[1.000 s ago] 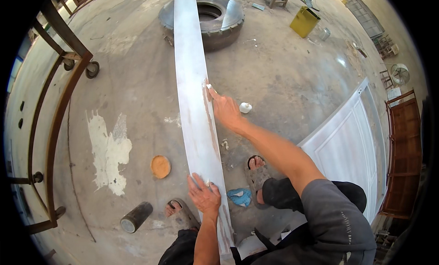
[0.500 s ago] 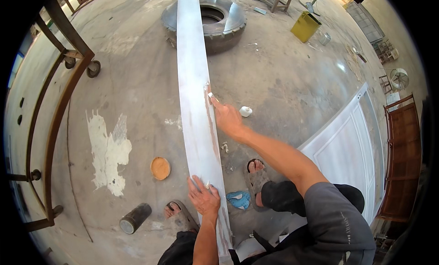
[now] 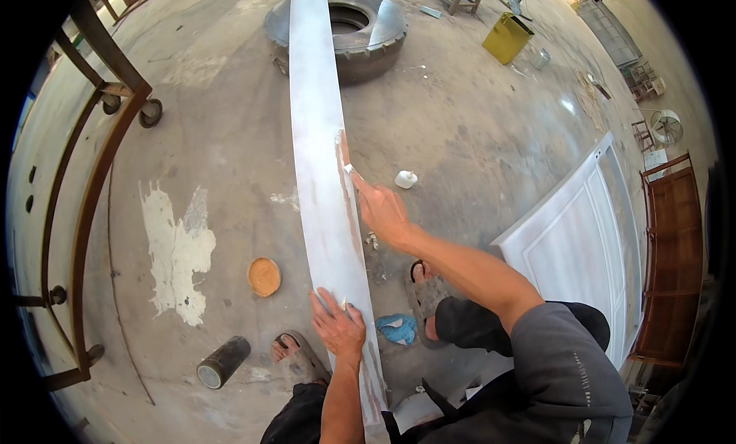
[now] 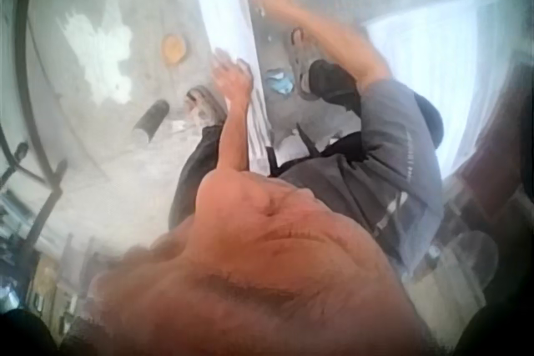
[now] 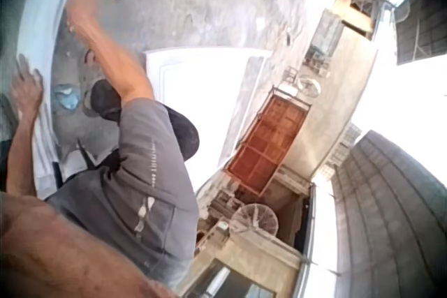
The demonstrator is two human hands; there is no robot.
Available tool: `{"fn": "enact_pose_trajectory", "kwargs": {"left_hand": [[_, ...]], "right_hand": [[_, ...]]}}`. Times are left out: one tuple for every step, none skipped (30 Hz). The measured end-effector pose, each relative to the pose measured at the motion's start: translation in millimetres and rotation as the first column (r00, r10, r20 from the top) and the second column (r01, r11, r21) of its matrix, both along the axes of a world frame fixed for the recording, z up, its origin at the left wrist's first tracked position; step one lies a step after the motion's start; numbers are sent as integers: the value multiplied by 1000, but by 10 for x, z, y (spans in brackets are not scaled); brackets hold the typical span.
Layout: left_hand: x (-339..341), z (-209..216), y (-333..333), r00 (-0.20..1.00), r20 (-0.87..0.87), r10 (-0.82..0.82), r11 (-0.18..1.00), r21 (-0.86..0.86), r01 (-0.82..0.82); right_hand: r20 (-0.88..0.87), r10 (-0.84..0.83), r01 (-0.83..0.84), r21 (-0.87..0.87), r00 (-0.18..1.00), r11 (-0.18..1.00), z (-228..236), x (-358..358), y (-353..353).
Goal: The person applies a white filler to a long white wooden trim piece using a tube, then smooths it with a blue sanding block. They later move to a white cabinet door, apply filler to the edges, and smooth the surface with the sanding block.
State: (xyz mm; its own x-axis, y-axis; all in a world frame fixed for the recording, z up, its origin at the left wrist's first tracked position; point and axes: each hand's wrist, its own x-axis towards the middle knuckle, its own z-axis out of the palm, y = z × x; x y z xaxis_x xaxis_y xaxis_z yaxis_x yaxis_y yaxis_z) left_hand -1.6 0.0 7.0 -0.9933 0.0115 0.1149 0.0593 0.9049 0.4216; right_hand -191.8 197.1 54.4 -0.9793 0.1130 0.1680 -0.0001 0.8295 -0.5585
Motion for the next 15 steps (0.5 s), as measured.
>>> {"fn": "enact_pose_trajectory", "kwargs": {"left_hand": [[-5,3,9,1000,5,5,1000,-3,-5],[2,1,5,1000,-10,-2,1000,-16,2],[-1,-5,-12,1000,-26,-5,999,-31,4],[-5,-10,-21,999,-43,-9,999,-47,7],[-10,-13,-19,999,-44,-8,999,-46,6],[-21,-12,-10,999,-49,-9,999,-45,7],[-13,-8,-3,999,-50,-13,999,-48,11],[-15,-13,12,999,-47,-14,999,-46,12],[-18,-26,10,999,-41,-11,999,-44,9],[-19,-35,3,999,-36,-8,999,-40,7],[-7,-41,-22,999,-37,-9,999,-48,8],[11,-52,-38,999,-36,-1,999,-52,-1],[12,-53,-43,999,-39,6,998,-58,-8],[5,-52,-33,999,-38,10,998,-58,-13],[1,-27,-22,999,-38,-3,998,-59,1]], "right_hand": [[12,-3,3,12,1000,1000,-10,-46,7],[25,-5,4,23,1000,1000,-19,-66,16],[44,4,-5,38,999,999,-40,-76,16],[63,12,-15,53,998,998,-62,-77,10],[82,20,-26,68,996,997,-84,-87,10],[65,-2,-1,48,998,999,-73,-188,36],[53,-28,27,24,998,999,-60,-329,79],[41,-55,55,0,998,998,-49,-400,112],[44,-40,39,23,998,999,-55,-390,98],[46,-26,24,47,999,999,-58,-367,90],[49,-13,9,71,999,997,-59,-337,84],[74,3,-8,74,997,997,-60,-277,60],[96,17,-24,75,995,997,-67,-184,26],[119,32,-42,75,992,996,-75,-146,1],[102,11,-16,50,995,999,-73,-227,45]]}}
